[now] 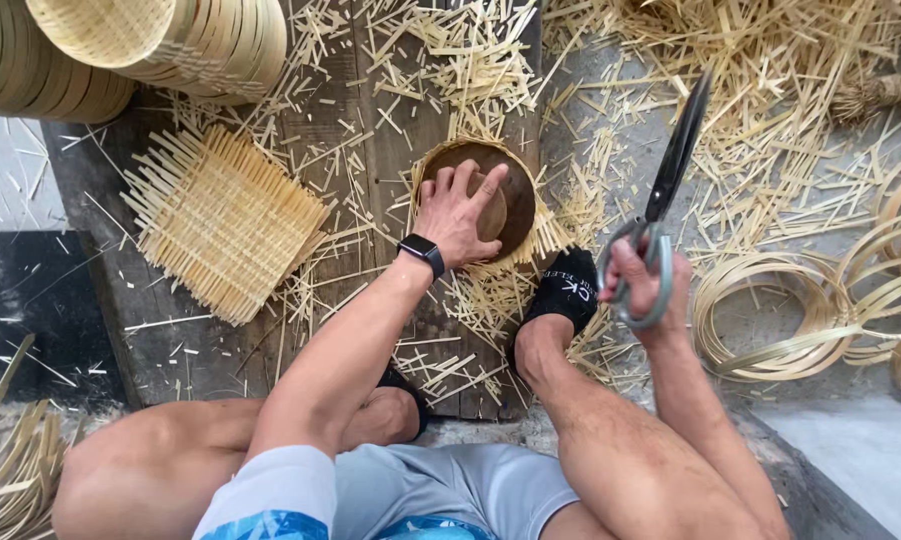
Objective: The person sits on the floor and finishes woven bamboo trays. They press a woven bamboo disc over a round wooden mold, trim the excess bamboo with scissors, fit a thin bamboo rim ring around the edge, and place completed trays onto a stack of finished trays.
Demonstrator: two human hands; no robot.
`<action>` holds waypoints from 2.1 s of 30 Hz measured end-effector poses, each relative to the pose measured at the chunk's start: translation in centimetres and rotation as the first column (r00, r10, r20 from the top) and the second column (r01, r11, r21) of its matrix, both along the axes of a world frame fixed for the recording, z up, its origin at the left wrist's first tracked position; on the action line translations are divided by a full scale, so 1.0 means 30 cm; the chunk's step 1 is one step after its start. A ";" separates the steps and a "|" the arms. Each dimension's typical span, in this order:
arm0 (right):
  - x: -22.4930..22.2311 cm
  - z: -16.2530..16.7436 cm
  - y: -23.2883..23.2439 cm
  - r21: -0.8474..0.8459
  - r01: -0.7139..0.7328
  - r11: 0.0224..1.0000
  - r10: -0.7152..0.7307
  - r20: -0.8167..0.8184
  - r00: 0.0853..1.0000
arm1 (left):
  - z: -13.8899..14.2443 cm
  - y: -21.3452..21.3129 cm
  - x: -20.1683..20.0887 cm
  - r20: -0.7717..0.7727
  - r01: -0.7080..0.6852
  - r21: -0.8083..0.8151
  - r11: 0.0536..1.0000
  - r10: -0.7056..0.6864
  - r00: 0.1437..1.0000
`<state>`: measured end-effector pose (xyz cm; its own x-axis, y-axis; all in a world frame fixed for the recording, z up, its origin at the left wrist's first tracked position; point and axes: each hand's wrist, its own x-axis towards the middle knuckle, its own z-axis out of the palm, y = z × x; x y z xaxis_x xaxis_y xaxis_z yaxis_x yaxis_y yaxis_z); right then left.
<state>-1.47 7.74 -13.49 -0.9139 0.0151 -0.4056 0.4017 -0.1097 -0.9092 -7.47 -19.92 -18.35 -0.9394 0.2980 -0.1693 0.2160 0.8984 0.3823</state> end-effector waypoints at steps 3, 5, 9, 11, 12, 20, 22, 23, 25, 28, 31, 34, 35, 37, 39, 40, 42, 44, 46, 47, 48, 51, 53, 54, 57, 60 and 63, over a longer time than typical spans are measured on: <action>-0.045 0.024 -0.146 0.052 -0.068 0.996 0.068 0.011 0.998 | -0.016 0.022 0.071 -0.042 -0.233 0.168 0.958 0.243 0.969; -0.071 0.003 -0.214 0.184 -0.196 0.963 0.101 0.429 0.898 | -0.038 0.037 0.103 -0.070 -0.323 0.253 0.912 0.351 0.934; -0.099 -0.048 -0.190 0.237 -0.410 0.881 0.216 0.570 0.793 | -0.078 0.025 0.106 -0.097 -0.295 0.219 0.930 0.321 0.942; -0.097 -0.062 -0.123 0.258 -0.400 0.879 0.237 0.491 0.838 | -0.083 0.003 0.098 -0.089 -0.274 0.218 0.937 0.299 0.950; -0.094 -0.070 -0.089 0.401 -0.462 0.791 0.268 0.452 0.851 | -0.082 -0.009 0.098 -0.082 -0.256 0.221 0.941 0.280 0.957; -0.123 -0.267 -0.018 0.991 0.133 0.009 0.660 -0.106 0.743 | -0.068 0.035 0.127 -0.072 -0.276 0.284 0.918 0.308 0.949; -0.167 -0.305 0.000 0.995 -0.033 -0.099 0.621 0.087 0.779 | -0.074 0.038 0.128 -0.076 -0.264 0.277 0.924 0.295 0.953; -0.188 -0.314 0.013 0.981 -0.121 -0.149 0.594 0.186 0.782 | -0.078 0.034 0.127 -0.070 -0.248 0.274 0.929 0.277 0.958; -0.228 -0.319 0.039 0.983 -0.119 -0.141 0.651 0.182 0.737 | -0.082 0.017 0.122 -0.065 -0.211 0.272 0.939 0.237 0.969; -0.266 -0.320 0.043 0.996 -0.043 -0.078 0.714 0.086 0.694 | -0.080 -0.007 0.107 -0.054 -0.150 0.294 0.944 0.173 0.983; -0.286 -0.323 0.019 0.987 0.162 0.002 0.763 -0.106 0.638 | -0.071 -0.023 0.087 -0.036 -0.011 0.275 0.961 0.022 0.999; -0.295 -0.336 0.024 0.993 0.006 -0.118 0.748 0.085 0.658 | -0.064 -0.051 0.070 0.001 0.024 0.291 0.956 -0.026 1.000; -0.302 -0.333 0.035 0.977 -0.100 -0.187 0.723 0.206 0.659 | -0.065 -0.066 0.057 -0.007 0.075 0.301 0.951 -0.076 0.997; -0.310 -0.325 0.051 0.969 -0.144 -0.203 0.732 0.248 0.634 | -0.068 -0.095 0.046 -0.006 0.167 0.325 0.931 -0.174 0.985; -0.314 -0.321 0.051 0.983 -0.041 -0.178 0.769 0.165 0.618 | -0.072 -0.109 0.034 0.019 0.175 0.339 0.924 -0.193 0.981; -0.319 -0.319 0.049 0.986 0.090 -0.139 0.796 0.057 0.603 | -0.072 -0.114 0.024 0.024 0.179 0.346 0.921 -0.199 0.980; -0.319 -0.331 0.018 0.981 0.180 -0.067 0.810 -0.052 0.584 | -0.065 -0.120 0.007 0.057 0.227 0.297 0.928 -0.255 0.965; -0.322 -0.348 -0.012 0.993 0.118 -0.006 0.799 -0.066 0.598 | -0.045 -0.120 0.001 0.077 0.270 0.235 0.934 -0.295 0.952; -0.327 -0.365 -0.014 0.982 -0.082 -0.168 0.768 0.182 0.615 | -0.023 -0.115 0.004 0.078 0.312 0.158 0.937 -0.327 0.942; -0.329 -0.367 0.000 0.952 -0.180 -0.246 0.738 0.304 0.602 | -0.014 -0.096 0.024 0.016 0.194 0.176 0.965 -0.199 0.980; -0.333 -0.370 0.010 0.964 -0.168 -0.206 0.748 0.266 0.607 | -0.007 -0.070 0.054 -0.039 0.073 0.202 0.977 -0.066 0.997; -0.328 -0.362 0.041 0.989 -0.101 -0.110 0.776 0.149 0.613 | -0.024 0.009 0.116 -0.077 -0.297 0.220 0.929 0.320 0.944; -0.321 -0.355 0.033 0.997 -0.022 -0.080 0.798 0.077 0.598 | -0.054 0.031 0.133 -0.097 -0.405 0.212 0.889 0.432 0.897; -0.315 -0.351 0.022 0.995 -0.009 -0.099 0.791 0.085 0.606 | -0.068 0.031 0.134 -0.120 -0.391 0.209 0.896 0.420 0.899; -0.310 -0.350 -0.039 0.993 -0.005 -0.120 0.766 0.096 0.635 | -0.091 -0.003 0.134 -0.168 -0.246 0.210 0.946 0.283 0.944; -0.322 -0.345 -0.061 0.989 -0.095 -0.116 0.744 0.150 0.651 | -0.088 -0.053 0.128 -0.148 -0.140 0.209 0.968 0.172 0.974; -0.336 -0.343 -0.041 0.988 -0.089 -0.125 0.769 0.153 0.620 | -0.086 -0.085 0.112 -0.113 -0.060 0.241 0.969 0.089 0.990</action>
